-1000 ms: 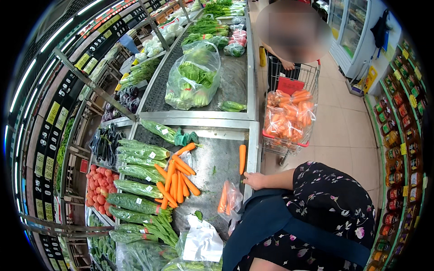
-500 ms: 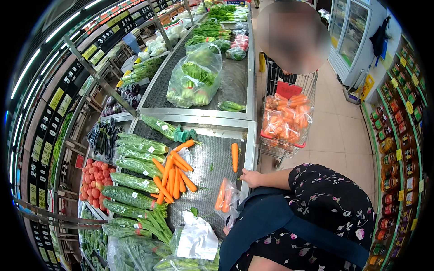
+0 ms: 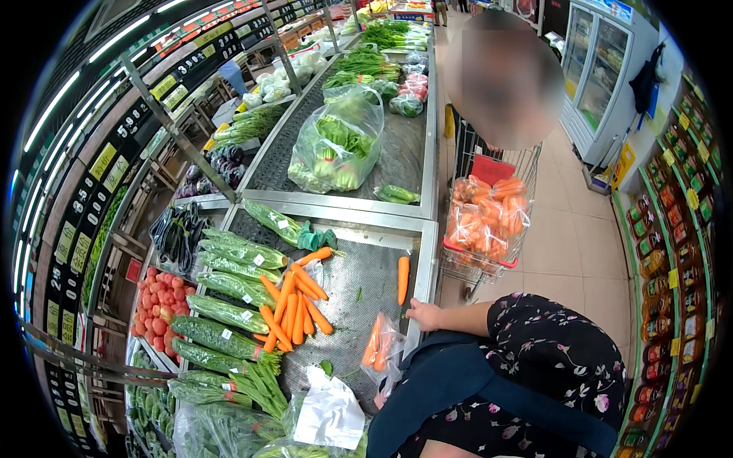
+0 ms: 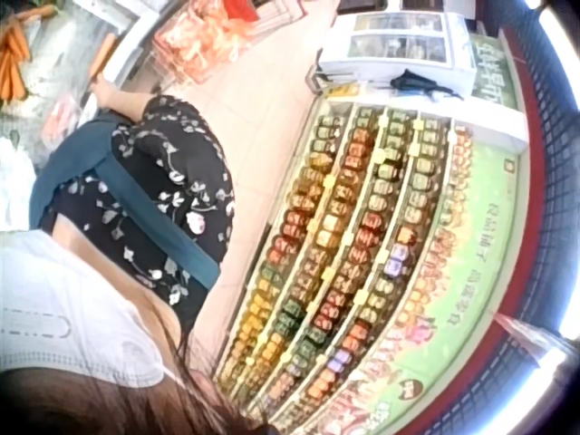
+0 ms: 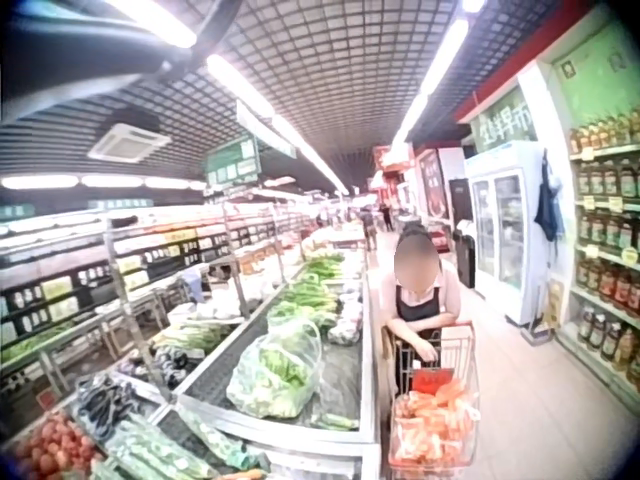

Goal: The person selects several carrots from a display, places them into a plastic bag, and then puts the bag into a shopping cart.

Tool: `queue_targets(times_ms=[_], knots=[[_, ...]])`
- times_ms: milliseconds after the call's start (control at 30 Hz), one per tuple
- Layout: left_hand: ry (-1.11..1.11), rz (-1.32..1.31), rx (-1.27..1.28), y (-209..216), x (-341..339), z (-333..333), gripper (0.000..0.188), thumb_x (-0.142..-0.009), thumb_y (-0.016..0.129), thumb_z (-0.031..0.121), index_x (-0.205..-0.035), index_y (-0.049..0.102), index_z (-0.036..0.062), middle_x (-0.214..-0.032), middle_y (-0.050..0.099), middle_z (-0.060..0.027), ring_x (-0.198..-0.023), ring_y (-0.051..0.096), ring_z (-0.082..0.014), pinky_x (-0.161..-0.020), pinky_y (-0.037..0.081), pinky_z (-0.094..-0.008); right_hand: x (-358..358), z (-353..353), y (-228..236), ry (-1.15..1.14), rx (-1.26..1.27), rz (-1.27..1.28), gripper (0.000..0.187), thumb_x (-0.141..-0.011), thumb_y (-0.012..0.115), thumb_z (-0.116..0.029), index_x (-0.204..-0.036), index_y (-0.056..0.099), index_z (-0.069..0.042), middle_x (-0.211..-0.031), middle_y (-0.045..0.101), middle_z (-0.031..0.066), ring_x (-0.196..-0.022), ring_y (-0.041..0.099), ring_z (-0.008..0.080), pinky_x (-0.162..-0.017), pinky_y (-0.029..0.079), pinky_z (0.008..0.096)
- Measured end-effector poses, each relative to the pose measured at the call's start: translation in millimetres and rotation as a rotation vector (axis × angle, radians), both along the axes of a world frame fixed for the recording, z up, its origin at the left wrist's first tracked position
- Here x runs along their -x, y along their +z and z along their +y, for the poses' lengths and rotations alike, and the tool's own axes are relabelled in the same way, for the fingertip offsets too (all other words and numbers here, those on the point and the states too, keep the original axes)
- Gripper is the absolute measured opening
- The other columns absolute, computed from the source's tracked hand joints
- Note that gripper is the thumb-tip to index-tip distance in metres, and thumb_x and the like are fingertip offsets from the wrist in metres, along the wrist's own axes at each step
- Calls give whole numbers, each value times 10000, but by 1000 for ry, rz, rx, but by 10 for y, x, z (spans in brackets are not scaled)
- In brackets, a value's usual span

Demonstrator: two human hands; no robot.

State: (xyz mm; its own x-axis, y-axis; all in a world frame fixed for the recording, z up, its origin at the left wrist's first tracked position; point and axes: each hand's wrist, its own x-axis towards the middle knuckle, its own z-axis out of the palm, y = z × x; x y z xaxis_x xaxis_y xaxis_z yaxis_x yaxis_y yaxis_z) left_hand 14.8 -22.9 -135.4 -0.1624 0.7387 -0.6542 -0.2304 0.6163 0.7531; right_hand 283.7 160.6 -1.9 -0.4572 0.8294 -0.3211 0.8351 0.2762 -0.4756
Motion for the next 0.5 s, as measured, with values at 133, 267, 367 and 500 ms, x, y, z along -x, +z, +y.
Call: queue_targets(times_ms=[133,267,367,500], knots=[[1,10,8,41,-24,-40,150,-890,551,160,-854,581,17,-703,531,-11,-667,469,-99,-653,398,-250,-14,18,-92,1,-7,1,488,-613,644,-60,-1089,554,-115,-1060,419,151,-939,552,337,-789,475,421],[7,16,10,30,-35,-45,155,-890,551,164,-856,586,16,-714,544,-14,-682,481,-102,-667,405,-253,-13,38,-125,10,11,2,497,-606,667,-81,-1088,551,-115,-1048,418,141,-927,553,331,-783,475,416],[17,21,1,30,-32,-53,159,-890,551,166,-858,589,15,-722,553,-17,-693,490,-105,-678,410,-255,-24,32,-124,3,5,29,483,-604,671,-82,-1073,558,-115,-1046,420,139,-923,553,329,-776,477,418],[29,20,-6,2,-50,-53,165,-890,550,170,-861,594,14,-733,565,-21,-707,501,-108,-693,416,-257,-23,70,-45,9,15,25,462,-601,663,-75,-1051,569,-119,-1042,425,144,-918,555,336,-769,481,420]])
